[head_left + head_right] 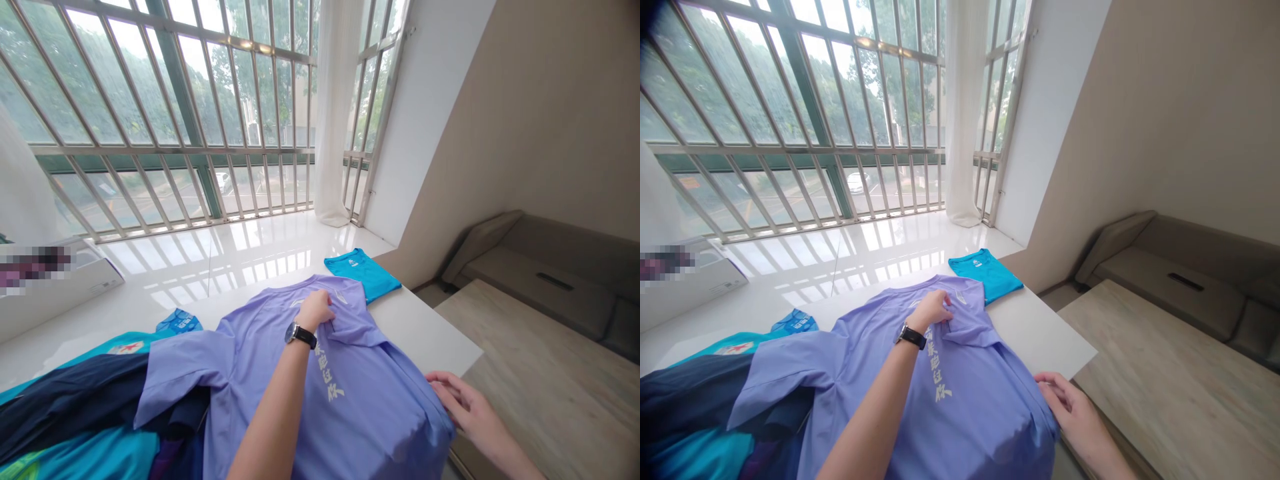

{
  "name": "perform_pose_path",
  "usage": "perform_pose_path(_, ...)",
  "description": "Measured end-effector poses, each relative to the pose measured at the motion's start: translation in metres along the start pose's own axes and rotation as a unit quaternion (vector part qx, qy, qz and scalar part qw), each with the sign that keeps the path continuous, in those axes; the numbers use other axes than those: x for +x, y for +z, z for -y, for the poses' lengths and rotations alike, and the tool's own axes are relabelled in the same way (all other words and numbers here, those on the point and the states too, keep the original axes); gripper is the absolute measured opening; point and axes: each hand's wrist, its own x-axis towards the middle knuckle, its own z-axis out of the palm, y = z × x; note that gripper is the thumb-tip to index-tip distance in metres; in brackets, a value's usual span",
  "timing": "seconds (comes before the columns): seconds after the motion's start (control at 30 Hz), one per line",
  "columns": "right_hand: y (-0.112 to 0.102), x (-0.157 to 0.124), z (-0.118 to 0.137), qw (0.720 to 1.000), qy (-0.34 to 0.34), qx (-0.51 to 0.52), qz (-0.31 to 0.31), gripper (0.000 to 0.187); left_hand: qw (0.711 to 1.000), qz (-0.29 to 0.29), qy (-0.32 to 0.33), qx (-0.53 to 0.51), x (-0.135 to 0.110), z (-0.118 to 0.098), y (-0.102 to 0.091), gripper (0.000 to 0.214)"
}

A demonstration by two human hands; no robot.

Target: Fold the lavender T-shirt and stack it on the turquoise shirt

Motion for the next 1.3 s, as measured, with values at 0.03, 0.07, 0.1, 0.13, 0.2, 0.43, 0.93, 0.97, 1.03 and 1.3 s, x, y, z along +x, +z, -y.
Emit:
perform_pose_path(0.03,-0.002,-0.004,-0.005,1.000,0.018,0.024,-0.005,0.046,1.000,0.001,0.002,-0.007,0.000,0.000,0.000,0.032)
perform_pose_path(0.07,-0.003,-0.008,-0.011,0.998,0.035,0.046,-0.010,0.048,1.000,0.004,0.003,-0.015,0.001,0.001,0.000,0.032)
perform_pose_path(0.1,-0.003,-0.012,-0.016,0.996,0.049,0.068,-0.016,0.051,1.000,0.007,0.006,-0.025,0.001,0.001,0.000,0.031)
perform_pose_path(0.13,-0.003,-0.016,-0.021,0.995,0.060,0.084,-0.015,0.052,0.999,0.013,0.009,-0.038,0.001,0.001,0.000,0.031)
perform_pose_path(0.2,0.000,-0.022,-0.029,0.993,0.067,0.097,-0.007,0.053,0.997,0.028,0.018,-0.071,0.002,0.001,-0.002,0.028)
perform_pose_path(0.43,0.018,-0.035,-0.026,0.996,0.046,-0.008,0.074,0.048,0.968,0.106,0.042,-0.223,-0.001,-0.010,-0.015,0.021)
perform_pose_path(0.93,0.046,-0.057,-0.023,0.999,-0.034,0.031,-0.003,0.046,0.974,0.138,0.044,-0.175,-0.007,-0.005,-0.010,0.032)
perform_pose_path(0.97,0.048,-0.058,-0.022,0.998,-0.021,0.056,0.002,0.047,0.971,0.139,0.052,-0.188,-0.008,-0.007,-0.009,0.027)
perform_pose_path(1.03,0.046,-0.060,-0.019,0.996,-0.015,0.090,0.011,0.047,0.963,0.143,0.062,-0.220,-0.009,-0.010,-0.007,0.018)
perform_pose_path(1.3,0.022,-0.058,0.013,0.997,-0.049,0.062,0.004,0.040,0.951,0.111,0.072,-0.278,-0.015,-0.016,-0.022,0.026)
